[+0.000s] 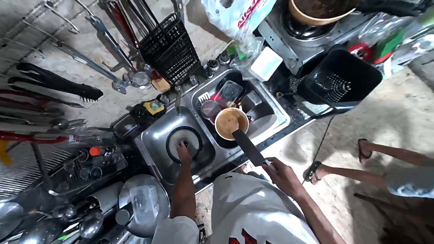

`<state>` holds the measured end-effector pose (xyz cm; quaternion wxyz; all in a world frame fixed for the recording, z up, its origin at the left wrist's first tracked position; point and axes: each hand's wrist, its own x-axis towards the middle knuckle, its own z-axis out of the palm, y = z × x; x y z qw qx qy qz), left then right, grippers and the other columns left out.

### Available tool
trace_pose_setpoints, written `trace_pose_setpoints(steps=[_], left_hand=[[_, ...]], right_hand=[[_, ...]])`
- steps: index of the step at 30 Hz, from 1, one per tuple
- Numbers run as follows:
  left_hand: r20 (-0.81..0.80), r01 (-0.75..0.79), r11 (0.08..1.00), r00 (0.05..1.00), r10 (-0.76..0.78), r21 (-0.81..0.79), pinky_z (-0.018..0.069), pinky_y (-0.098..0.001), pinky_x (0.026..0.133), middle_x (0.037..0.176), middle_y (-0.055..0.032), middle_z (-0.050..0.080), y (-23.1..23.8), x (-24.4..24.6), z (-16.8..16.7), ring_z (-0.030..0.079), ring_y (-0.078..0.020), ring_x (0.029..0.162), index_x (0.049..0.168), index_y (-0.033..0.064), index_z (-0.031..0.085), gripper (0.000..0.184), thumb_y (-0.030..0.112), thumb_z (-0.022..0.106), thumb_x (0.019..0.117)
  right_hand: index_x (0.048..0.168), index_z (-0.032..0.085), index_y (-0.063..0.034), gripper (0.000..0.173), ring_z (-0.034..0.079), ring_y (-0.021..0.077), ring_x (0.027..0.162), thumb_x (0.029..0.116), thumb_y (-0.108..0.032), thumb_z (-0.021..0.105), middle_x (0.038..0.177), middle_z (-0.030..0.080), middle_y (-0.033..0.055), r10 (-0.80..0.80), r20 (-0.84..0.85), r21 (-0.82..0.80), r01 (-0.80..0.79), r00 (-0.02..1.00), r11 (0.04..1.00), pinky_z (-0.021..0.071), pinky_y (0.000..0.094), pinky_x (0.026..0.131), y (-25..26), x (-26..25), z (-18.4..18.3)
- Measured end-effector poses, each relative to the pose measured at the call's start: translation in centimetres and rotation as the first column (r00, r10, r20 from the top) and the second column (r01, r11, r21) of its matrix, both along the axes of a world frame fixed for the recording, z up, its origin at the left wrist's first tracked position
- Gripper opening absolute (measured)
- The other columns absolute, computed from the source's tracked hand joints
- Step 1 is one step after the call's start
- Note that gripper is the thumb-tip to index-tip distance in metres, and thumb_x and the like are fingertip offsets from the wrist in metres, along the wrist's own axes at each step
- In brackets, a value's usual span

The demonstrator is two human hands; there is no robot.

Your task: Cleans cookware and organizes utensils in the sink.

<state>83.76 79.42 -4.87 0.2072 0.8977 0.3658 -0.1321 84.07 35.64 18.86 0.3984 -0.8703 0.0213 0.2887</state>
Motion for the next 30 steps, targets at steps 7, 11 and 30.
trace_pose_setpoints(steps=[7, 11, 30], left_hand=[[0.008, 0.034, 0.998, 0.999, -0.034, 0.056, 0.0523, -0.0515, 0.103, 0.147, -0.0313, 0.047, 1.2, 0.5, 0.7, 0.057, -0.0451, 0.126, 0.144, 0.004, 0.053, 0.047, 0.018, 0.061, 0.1006], [0.238, -0.014, 0.996, 0.971, -0.007, 0.085, 0.0535, -0.0529, 0.099, 0.136, -0.0328, 0.055, 0.7, 0.6, 5.5, 0.061, -0.0459, 0.118, 0.137, 0.0069, 0.062, 0.037, 0.014, 0.06, 0.1004], [0.279, 0.575, 0.816, 0.776, -0.566, 0.055, 0.0584, -0.0562, 0.089, 0.147, -0.0295, 0.041, -16.1, 19.9, 10.4, 0.059, -0.0459, 0.118, 0.136, 0.0137, 0.06, 0.041, 0.012, 0.068, 0.0968]], right_hand=[[0.132, 0.063, -0.0145, 0.039, 0.065, 0.0209, 0.063, 0.103, -0.04, 0.06, 0.082, 0.068, 0.008, 0.038, -0.038, -0.04, -0.04, 0.999, 0.998, 0.0579, 0.0456, 0.063, -0.1, 0.3, 1.2], [0.13, 0.064, -0.0141, 0.036, 0.065, 0.0196, 0.061, 0.1029, -0.038, 0.06, 0.079, 0.068, 0.0072, -0.007, -0.01, 0.0, 0.007, 1.0, 1.0, 0.0576, 0.0437, 0.06, -0.7, 0.4, 1.7], [0.129, 0.063, -0.013, 0.036, 0.063, 0.0173, 0.056, 0.1038, -0.038, 0.058, 0.075, 0.066, 0.0047, -0.18, -0.02, 0.115, 0.181, 0.983, 0.977, 0.0574, 0.0389, 0.053, -1.3, 3.2, 2.7]])
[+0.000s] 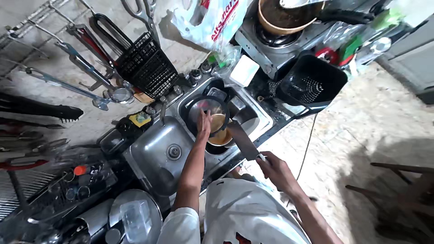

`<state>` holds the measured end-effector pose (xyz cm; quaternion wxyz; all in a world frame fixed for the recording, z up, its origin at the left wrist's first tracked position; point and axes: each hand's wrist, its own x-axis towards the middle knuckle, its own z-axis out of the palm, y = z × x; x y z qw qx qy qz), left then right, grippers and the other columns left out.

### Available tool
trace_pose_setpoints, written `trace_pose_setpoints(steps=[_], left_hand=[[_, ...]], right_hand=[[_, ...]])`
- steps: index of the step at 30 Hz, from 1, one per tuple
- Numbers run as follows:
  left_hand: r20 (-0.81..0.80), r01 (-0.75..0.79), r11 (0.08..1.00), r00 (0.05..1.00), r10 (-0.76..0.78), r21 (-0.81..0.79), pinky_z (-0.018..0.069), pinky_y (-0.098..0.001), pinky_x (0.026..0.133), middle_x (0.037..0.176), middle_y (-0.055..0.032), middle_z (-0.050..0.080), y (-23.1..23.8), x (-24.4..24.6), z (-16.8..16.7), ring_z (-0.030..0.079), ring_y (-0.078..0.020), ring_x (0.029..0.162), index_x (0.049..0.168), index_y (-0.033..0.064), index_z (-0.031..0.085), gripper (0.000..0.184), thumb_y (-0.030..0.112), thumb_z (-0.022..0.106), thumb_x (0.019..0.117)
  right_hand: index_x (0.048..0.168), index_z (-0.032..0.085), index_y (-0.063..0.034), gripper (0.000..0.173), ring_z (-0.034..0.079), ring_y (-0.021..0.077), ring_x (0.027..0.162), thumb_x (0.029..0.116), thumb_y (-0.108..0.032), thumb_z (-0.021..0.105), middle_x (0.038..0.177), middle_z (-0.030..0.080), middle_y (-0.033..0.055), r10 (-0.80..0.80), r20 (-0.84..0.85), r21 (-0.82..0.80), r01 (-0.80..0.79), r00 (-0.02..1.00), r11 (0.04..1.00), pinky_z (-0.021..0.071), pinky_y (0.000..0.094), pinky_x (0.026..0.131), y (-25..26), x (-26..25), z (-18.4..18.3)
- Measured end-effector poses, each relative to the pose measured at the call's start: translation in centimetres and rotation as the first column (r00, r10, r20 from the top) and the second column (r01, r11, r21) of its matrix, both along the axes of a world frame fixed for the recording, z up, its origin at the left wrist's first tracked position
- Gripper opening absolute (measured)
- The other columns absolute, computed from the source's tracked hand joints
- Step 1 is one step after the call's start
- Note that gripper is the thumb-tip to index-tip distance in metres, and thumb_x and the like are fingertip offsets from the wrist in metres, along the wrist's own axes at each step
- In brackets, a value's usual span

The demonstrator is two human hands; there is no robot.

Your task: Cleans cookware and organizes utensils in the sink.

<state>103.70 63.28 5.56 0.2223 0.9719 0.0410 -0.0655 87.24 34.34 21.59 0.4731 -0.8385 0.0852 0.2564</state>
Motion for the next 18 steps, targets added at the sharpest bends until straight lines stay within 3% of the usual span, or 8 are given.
trace_pose_setpoints(steps=[3, 7, 11, 13, 15, 16, 18], left_hand=[[0.017, 0.019, 1.0, 1.0, -0.019, 0.016, 0.0588, -0.0553, 0.089, 0.149, -0.0297, 0.039, -0.4, 1.3, -1.8, 0.06, -0.0459, 0.118, 0.14, 0.0156, 0.057, 0.045, 0.013, 0.069, 0.0965], [-0.012, 0.027, 0.997, 1.0, -0.028, -0.075, 0.0562, -0.0556, 0.095, 0.158, -0.0271, 0.034, 0.2, 1.8, -1.0, 0.058, -0.0452, 0.124, 0.148, 0.0121, 0.05, 0.046, 0.015, 0.06, 0.1028], [0.069, -0.012, 0.988, 0.997, 0.023, -0.152, 0.0549, -0.0534, 0.099, 0.147, -0.0195, 0.051, 2.1, 0.6, -0.3, 0.062, -0.0363, 0.122, 0.145, 0.01, 0.054, 0.041, 0.026, 0.051, 0.1079], [0.131, -0.125, 0.98, 0.981, 0.145, -0.153, 0.0563, -0.0492, 0.098, 0.133, -0.0133, 0.064, 4.5, -2.6, -0.1, 0.067, -0.029, 0.114, 0.134, 0.0094, 0.063, 0.034, 0.027, 0.048, 0.1087], [0.227, -0.32, 0.944, 0.916, 0.33, -0.081, 0.0597, -0.0471, 0.09, 0.116, -0.0116, 0.073, 8.1, -6.6, -0.3, 0.072, -0.026, 0.101, 0.123, 0.0081, 0.069, 0.032, 0.028, 0.049, 0.1072], [0.26, -0.405, 0.912, 0.876, 0.406, -0.06, 0.0592, -0.0469, 0.091, 0.114, -0.0143, 0.072, 10.3, -8.3, -0.1, 0.072, -0.0274, 0.101, 0.122, 0.0052, 0.069, 0.034, 0.027, 0.048, 0.1074], [0.288, -0.49, 0.871, 0.828, 0.481, -0.045, 0.0543, -0.0466, 0.1, 0.123, -0.0209, 0.065, 15.5, -9.3, 0.2, 0.066, -0.0324, 0.112, 0.124, -0.0009, 0.063, 0.038, 0.027, 0.041, 0.1094]], right_hand=[[0.129, 0.063, -0.0136, 0.036, 0.063, 0.0166, 0.056, 0.1035, -0.039, 0.059, 0.075, 0.066, 0.0043, -0.016, 0.004, 0.012, 0.016, 1.0, 1.0, 0.0574, 0.0383, 0.053, 0.5, 0.3, -0.4], [0.128, 0.063, -0.0117, 0.036, 0.063, 0.0172, 0.056, 0.1038, -0.038, 0.059, 0.075, 0.066, 0.0046, -0.022, -0.008, 0.036, 0.022, 1.0, 0.999, 0.0576, 0.0389, 0.054, 1.6, 0.6, -0.8], [0.127, 0.063, -0.0107, 0.035, 0.064, 0.0176, 0.057, 0.1042, -0.037, 0.058, 0.076, 0.066, 0.0053, -0.031, -0.041, 0.077, 0.034, 0.999, 0.996, 0.0583, 0.0384, 0.054, 3.1, 1.5, -1.6], [0.127, 0.063, -0.0094, 0.035, 0.064, 0.0184, 0.057, 0.1049, -0.036, 0.057, 0.077, 0.067, 0.0062, -0.026, -0.076, 0.118, 0.035, 0.997, 0.992, 0.0582, 0.0386, 0.054, 4.5, 2.0, -2.2], [0.127, 0.063, -0.0084, 0.035, 0.062, 0.0184, 0.055, 0.1059, -0.035, 0.054, 0.075, 0.065, 0.0066, -0.004, -0.097, 0.15, 0.019, 0.995, 0.988, 0.0572, 0.0385, 0.052, 6.1, 2.7, -3.0], [0.127, 0.063, -0.0082, 0.037, 0.061, 0.0189, 0.054, 0.1067, -0.037, 0.052, 0.074, 0.064, 0.007, 0.017, -0.117, 0.167, 0.003, 0.993, 0.986, 0.0563, 0.0393, 0.052, 6.9, 3.1, -3.4], [0.125, 0.063, -0.0067, 0.04, 0.06, 0.0197, 0.055, 0.1085, -0.04, 0.047, 0.074, 0.062, 0.0077, 0.077, -0.159, 0.202, -0.044, 0.984, 0.978, 0.056, 0.0406, 0.053, 9.1, 4.0, -4.2]])
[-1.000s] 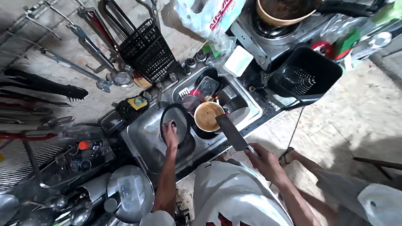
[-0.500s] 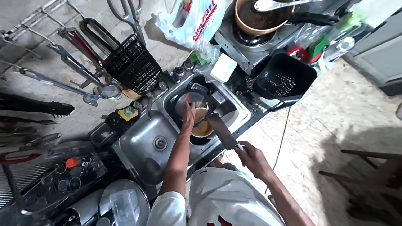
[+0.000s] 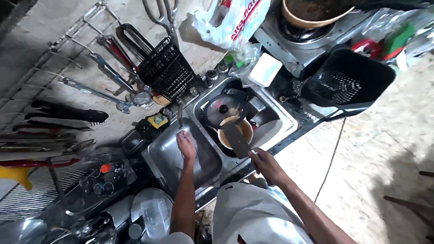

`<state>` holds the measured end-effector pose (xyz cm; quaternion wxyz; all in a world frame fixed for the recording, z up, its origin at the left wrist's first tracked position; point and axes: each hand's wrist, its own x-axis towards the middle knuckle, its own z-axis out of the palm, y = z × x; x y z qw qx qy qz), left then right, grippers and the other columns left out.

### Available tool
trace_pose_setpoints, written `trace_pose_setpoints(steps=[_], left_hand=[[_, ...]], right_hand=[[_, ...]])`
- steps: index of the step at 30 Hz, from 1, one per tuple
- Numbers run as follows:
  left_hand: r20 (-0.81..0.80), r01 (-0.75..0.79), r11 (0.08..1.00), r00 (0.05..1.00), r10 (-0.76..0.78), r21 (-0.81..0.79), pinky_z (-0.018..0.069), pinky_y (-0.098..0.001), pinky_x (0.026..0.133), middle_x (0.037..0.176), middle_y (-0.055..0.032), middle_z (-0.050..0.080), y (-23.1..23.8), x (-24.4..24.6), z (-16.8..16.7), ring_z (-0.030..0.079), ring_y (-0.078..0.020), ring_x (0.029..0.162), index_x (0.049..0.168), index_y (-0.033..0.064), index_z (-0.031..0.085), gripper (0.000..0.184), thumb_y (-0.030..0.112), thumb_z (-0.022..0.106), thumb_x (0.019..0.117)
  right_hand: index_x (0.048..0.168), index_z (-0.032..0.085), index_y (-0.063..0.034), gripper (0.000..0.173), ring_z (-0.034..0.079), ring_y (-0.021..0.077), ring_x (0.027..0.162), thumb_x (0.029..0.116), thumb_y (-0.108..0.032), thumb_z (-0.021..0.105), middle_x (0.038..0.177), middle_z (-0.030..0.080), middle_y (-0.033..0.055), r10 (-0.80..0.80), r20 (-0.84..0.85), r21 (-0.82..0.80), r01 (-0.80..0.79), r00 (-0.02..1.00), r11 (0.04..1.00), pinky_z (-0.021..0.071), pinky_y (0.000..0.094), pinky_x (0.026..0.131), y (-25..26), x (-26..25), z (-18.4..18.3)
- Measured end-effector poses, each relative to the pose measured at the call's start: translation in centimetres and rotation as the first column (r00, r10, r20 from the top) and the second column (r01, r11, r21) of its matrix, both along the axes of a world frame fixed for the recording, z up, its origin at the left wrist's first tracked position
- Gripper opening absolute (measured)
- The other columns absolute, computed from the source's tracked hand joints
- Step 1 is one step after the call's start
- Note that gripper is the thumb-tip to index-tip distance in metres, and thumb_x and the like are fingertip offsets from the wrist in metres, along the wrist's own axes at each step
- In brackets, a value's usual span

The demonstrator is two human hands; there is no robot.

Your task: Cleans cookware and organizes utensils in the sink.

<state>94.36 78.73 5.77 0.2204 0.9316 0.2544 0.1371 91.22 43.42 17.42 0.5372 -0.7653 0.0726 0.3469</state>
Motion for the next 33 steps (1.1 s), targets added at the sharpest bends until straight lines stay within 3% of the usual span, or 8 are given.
trace_pose_setpoints(steps=[6, 11, 14, 17, 21, 25, 29, 33], left_hand=[[-0.346, 0.222, 0.95, 0.928, -0.137, 0.221, 0.0434, -0.0586, 0.111, 0.157, -0.0266, 0.037, 10.7, 8.8, 2.1, 0.043, -0.0463, 0.141, 0.153, 0.0073, 0.044, 0.053, 0.009, 0.055, 0.1009], [-0.584, 0.32, 0.9, 0.806, -0.094, 0.297, 0.0526, -0.0604, 0.097, 0.139, -0.032, 0.052, 12.7, 13.9, 2.6, 0.056, -0.0494, 0.126, 0.147, 0.0016, 0.048, 0.055, 0.001, 0.062, 0.0938], [-0.64, 0.326, 0.898, 0.765, -0.067, 0.295, 0.054, -0.06, 0.095, 0.131, -0.0331, 0.058, 12.4, 14.3, 3.7, 0.061, -0.0486, 0.119, 0.138, -0.0075, 0.052, 0.044, 0.019, 0.057, 0.1034], [-0.681, 0.295, 0.904, 0.732, -0.005, 0.31, 0.0549, -0.0628, 0.087, 0.12, -0.0277, 0.067, 11.8, 14.6, 5.8, 0.067, -0.0454, 0.11, 0.119, -0.0042, 0.066, 0.054, 0.046, 0.049, 0.106], [-0.397, 0.092, 0.975, 0.918, -0.004, 0.202, 0.0533, -0.0628, 0.091, 0.124, -0.0282, 0.065, 8.7, 10.3, 6.2, 0.066, -0.046, 0.112, 0.142, 0.0007, 0.052, 0.048, 0.034, 0.046, 0.1088], [-0.131, 0.117, 0.976, 0.981, -0.143, -0.186, 0.048, -0.0499, 0.109, 0.142, -0.016, 0.059, 2.7, 1.2, 2.8, 0.059, -0.0303, 0.129, 0.141, 0.0057, 0.057, 0.038, 0.021, 0.043, 0.1084], [0.015, 0.284, 0.782, 0.943, -0.332, -0.555, 0.0173, -0.0421, 0.129, 0.17, -0.0078, 0.023, -0.5, -1.9, -0.3, 0.021, -0.0198, 0.157, 0.163, 0.0101, 0.027, 0.061, 0.042, 0.017, 0.1115], [-0.052, 0.29, 0.833, 0.934, -0.354, -0.471, 0.0089, -0.0456, 0.13, 0.173, -0.0049, 0.01, 0.1, 0.3, -2.5, 0.006, -0.0198, 0.16, 0.166, 0.0121, 0.017, 0.067, 0.048, 0.014, 0.1094]], right_hand=[[0.125, 0.06, -0.0067, 0.041, 0.06, 0.0158, 0.06, 0.1115, -0.039, 0.04, 0.082, 0.062, 0.0072, 0.183, -0.185, 0.073, -0.172, 0.966, 0.982, 0.0556, 0.0348, 0.059, 8.5, 2.6, -3.9], [0.125, 0.06, -0.0052, 0.039, 0.06, 0.0146, 0.06, 0.1105, -0.036, 0.043, 0.081, 0.061, 0.0064, 0.148, -0.281, 0.174, -0.101, 0.948, 0.979, 0.0564, 0.0331, 0.061, 14.7, 3.7, -7.2], [0.121, 0.061, -0.0042, 0.037, 0.059, 0.0147, 0.058, 0.11, -0.035, 0.044, 0.078, 0.06, 0.0065, 0.119, -0.289, 0.163, -0.074, 0.95, 0.984, 0.0557, 0.0334, 0.061, 17.1, 4.1, -8.3], [0.123, 0.062, -0.0045, 0.039, 0.058, 0.0137, 0.06, 0.1099, -0.037, 0.045, 0.081, 0.061, 0.0068, 0.135, -0.283, 0.144, -0.098, 0.949, 0.985, 0.0538, 0.0329, 0.062, 18.6, 4.6, -8.6], [0.129, 0.062, -0.0056, 0.04, 0.059, 0.0163, 0.067, 0.1097, -0.037, 0.045, 0.09, 0.063, 0.0103, 0.16, -0.288, 0.113, -0.132, 0.944, 0.985, 0.054, 0.036, 0.067, 20.3, 5.1, -8.4], [0.126, 0.064, -0.0042, 0.047, 0.064, 0.0234, 0.077, 0.1098, -0.041, 0.04, 0.098, 0.066, 0.0149, 0.124, -0.261, 0.093, -0.103, 0.957, 0.99, 0.0559, 0.0436, 0.074, 22.1, 5.4, -9.6], [0.123, 0.066, -0.004, 0.052, 0.067, 0.0278, 0.086, 0.1116, -0.042, 0.032, 0.104, 0.068, 0.0182, 0.148, -0.194, 0.015, -0.148, 0.97, 0.989, 0.0562, 0.0478, 0.08, 23.1, 5.6, -8.7], [0.125, 0.066, -0.0001, 0.049, 0.066, 0.0353, 0.113, 0.112, -0.033, 0.032, 0.121, 0.068, 0.0236, 0.271, -0.052, -0.072, -0.274, 0.961, 0.959, 0.0505, 0.0541, 0.1, 22.7, 5.0, -7.1]])
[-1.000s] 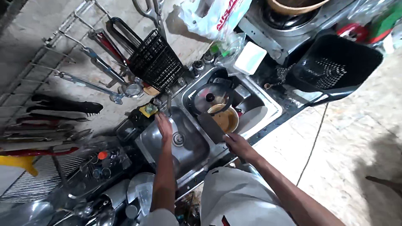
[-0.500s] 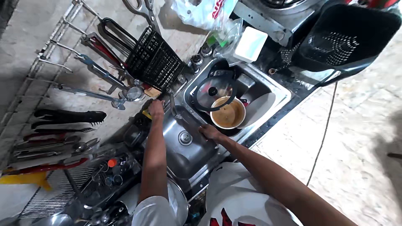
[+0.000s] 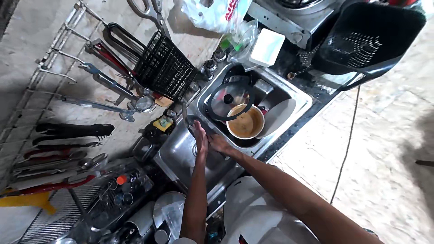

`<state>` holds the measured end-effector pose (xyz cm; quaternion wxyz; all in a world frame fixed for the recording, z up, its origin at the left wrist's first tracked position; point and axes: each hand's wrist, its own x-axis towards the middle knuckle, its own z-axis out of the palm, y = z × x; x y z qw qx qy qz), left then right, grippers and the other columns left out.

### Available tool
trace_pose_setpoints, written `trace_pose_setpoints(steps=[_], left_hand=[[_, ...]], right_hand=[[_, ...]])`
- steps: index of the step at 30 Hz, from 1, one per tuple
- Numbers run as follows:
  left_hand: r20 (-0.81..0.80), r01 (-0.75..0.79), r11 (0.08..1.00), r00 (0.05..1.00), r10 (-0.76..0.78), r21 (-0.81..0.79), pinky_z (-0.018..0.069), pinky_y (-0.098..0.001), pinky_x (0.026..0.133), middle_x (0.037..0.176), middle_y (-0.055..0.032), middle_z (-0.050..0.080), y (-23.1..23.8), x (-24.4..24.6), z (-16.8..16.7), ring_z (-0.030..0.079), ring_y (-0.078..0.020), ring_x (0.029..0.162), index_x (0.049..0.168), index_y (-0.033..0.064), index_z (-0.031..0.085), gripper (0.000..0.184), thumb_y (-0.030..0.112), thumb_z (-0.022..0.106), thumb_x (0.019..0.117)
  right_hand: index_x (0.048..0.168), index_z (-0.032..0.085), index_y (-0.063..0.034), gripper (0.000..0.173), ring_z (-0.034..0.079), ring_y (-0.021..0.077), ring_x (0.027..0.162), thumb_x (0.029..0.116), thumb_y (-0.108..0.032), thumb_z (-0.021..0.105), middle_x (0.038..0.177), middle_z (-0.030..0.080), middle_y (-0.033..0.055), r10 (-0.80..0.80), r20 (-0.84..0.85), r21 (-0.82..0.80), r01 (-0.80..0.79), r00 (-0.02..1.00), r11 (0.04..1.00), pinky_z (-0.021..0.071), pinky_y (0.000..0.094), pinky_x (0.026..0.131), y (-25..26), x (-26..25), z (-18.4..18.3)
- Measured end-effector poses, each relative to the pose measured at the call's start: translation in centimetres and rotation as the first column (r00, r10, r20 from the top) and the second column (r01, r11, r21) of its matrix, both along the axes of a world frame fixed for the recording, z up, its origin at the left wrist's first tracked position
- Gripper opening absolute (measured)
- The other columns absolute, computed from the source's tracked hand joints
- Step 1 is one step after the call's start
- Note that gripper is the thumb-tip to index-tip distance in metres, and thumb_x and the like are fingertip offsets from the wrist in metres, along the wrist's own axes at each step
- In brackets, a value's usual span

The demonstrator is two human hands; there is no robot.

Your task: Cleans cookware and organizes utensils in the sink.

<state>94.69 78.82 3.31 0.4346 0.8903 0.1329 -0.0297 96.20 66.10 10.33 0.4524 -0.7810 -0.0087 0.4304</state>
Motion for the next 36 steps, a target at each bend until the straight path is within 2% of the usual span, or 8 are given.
trace_pose_setpoints(steps=[11, 15, 20, 22, 24, 26, 33, 36], left_hand=[[0.029, 0.009, 0.987, 0.999, -0.014, 0.158, 0.0072, -0.0489, 0.129, 0.172, -0.0149, 0.008, 0.2, 0.3, -1.9, 0.006, -0.0284, 0.16, 0.164, 0.0033, 0.018, 0.07, 0.049, 0.018, 0.1101], [-0.012, -0.14, 0.979, 0.99, 0.144, 0.151, 0.0145, -0.051, 0.128, 0.17, -0.0209, 0.013, 3.9, 0.3, -3.0, 0.014, -0.035, 0.157, 0.164, 0.0023, 0.014, 0.064, 0.038, 0.023, 0.1109], [0.019, -0.451, 0.893, 0.892, 0.451, -0.006, 0.0242, -0.0447, 0.126, 0.165, -0.0234, 0.027, 5.0, 0.5, -2.6, 0.029, -0.0317, 0.153, 0.161, -0.0007, 0.022, 0.061, 0.038, 0.023, 0.1129], [-0.163, -0.602, 0.732, 0.796, 0.583, -0.319, 0.0355, -0.0449, 0.12, 0.159, -0.0173, 0.041, 3.9, 0.1, -1.0, 0.041, -0.0253, 0.146, 0.157, 0.0041, 0.034, 0.064, 0.047, 0.018, 0.1122], [-0.407, -0.713, 0.386, 0.67, 0.621, -0.586, 0.0494, -0.0523, 0.107, 0.144, -0.0161, 0.057, 3.7, 0.3, -0.5, 0.057, -0.0276, 0.13, 0.148, 0.0066, 0.046, 0.072, 0.062, 0.027, 0.1067], [-0.492, -0.714, 0.246, 0.652, 0.577, -0.656, 0.0527, -0.0545, 0.102, 0.137, -0.0172, 0.063, 4.6, 0.5, -1.3, 0.062, -0.0309, 0.124, 0.145, 0.0057, 0.049, 0.067, 0.059, 0.036, 0.1063], [-0.522, -0.706, 0.326, 0.694, 0.497, -0.629, 0.0554, -0.0466, 0.091, 0.124, -0.0172, 0.066, 2.7, 0.1, -1.0, 0.065, -0.0268, 0.108, 0.137, 0.0039, 0.054, 0.037, 0.024, 0.053, 0.1063], [-0.557, -0.647, 0.401, 0.762, 0.33, -0.648, 0.0582, -0.0347, 0.084, 0.114, -0.0104, 0.072, 0.5, -1.5, -0.1, 0.069, -0.0171, 0.099, 0.13, 0.0054, 0.063, 0.034, 0.027, 0.059, 0.1036]], right_hand=[[0.123, 0.065, 0.0015, 0.048, 0.067, 0.035, 0.103, 0.1122, -0.032, 0.033, 0.115, 0.067, 0.0239, 0.041, -0.03, -0.016, -0.042, 0.999, 0.999, 0.0523, 0.0531, 0.094, -0.7, 0.6, 1.3], [0.129, 0.062, 0.0026, 0.045, 0.061, 0.0395, 0.123, 0.1114, -0.03, 0.036, 0.129, 0.063, 0.0268, 0.198, -0.02, -0.049, -0.199, 0.98, 0.979, 0.0469, 0.0565, 0.106, -0.9, -1.1, 1.9], [0.138, 0.059, -0.005, 0.042, 0.066, 0.0418, 0.115, 0.1096, -0.03, 0.04, 0.123, 0.067, 0.0251, 0.271, 0.108, -0.089, -0.262, 0.957, 0.961, 0.052, 0.0598, 0.098, -1.8, -4.1, 1.4], [0.156, 0.043, -0.0128, 0.051, 0.062, 0.0452, 0.121, 0.1061, -0.022, 0.047, 0.143, 0.055, 0.0263, 0.336, 0.148, -0.141, -0.316, 0.93, 0.938, 0.0516, 0.061, 0.101, -1.5, -4.5, 0.8], [0.155, 0.045, -0.0151, 0.052, 0.062, 0.0473, 0.12, 0.1032, -0.017, 0.052, 0.146, 0.052, 0.027, 0.352, 0.204, -0.201, -0.313, 0.913, 0.928, 0.0531, 0.0626, 0.096, -1.0, -5.0, 0.6], [0.152, 0.047, -0.0123, 0.049, 0.066, 0.0488, 0.11, 0.103, -0.013, 0.05, 0.145, 0.053, 0.0268, 0.385, 0.227, -0.261, -0.324, 0.895, 0.909, 0.0556, 0.0644, 0.087, -0.6, -5.5, 1.3], [0.145, 0.047, 0.0008, 0.041, 0.068, 0.0463, 0.106, 0.1044, -0.007, 0.044, 0.138, 0.058, 0.0258, 0.424, 0.251, -0.324, -0.338, 0.87, 0.884, 0.0568, 0.06, 0.087, 0.2, -4.3, 3.4], [0.147, 0.046, -0.0002, 0.043, 0.068, 0.048, 0.106, 0.1041, -0.006, 0.046, 0.139, 0.058, 0.0267, 0.45, 0.321, -0.321, -0.352, 0.833, 0.879, 0.0562, 0.062, 0.087, 1.0, -2.3, 1.7]])
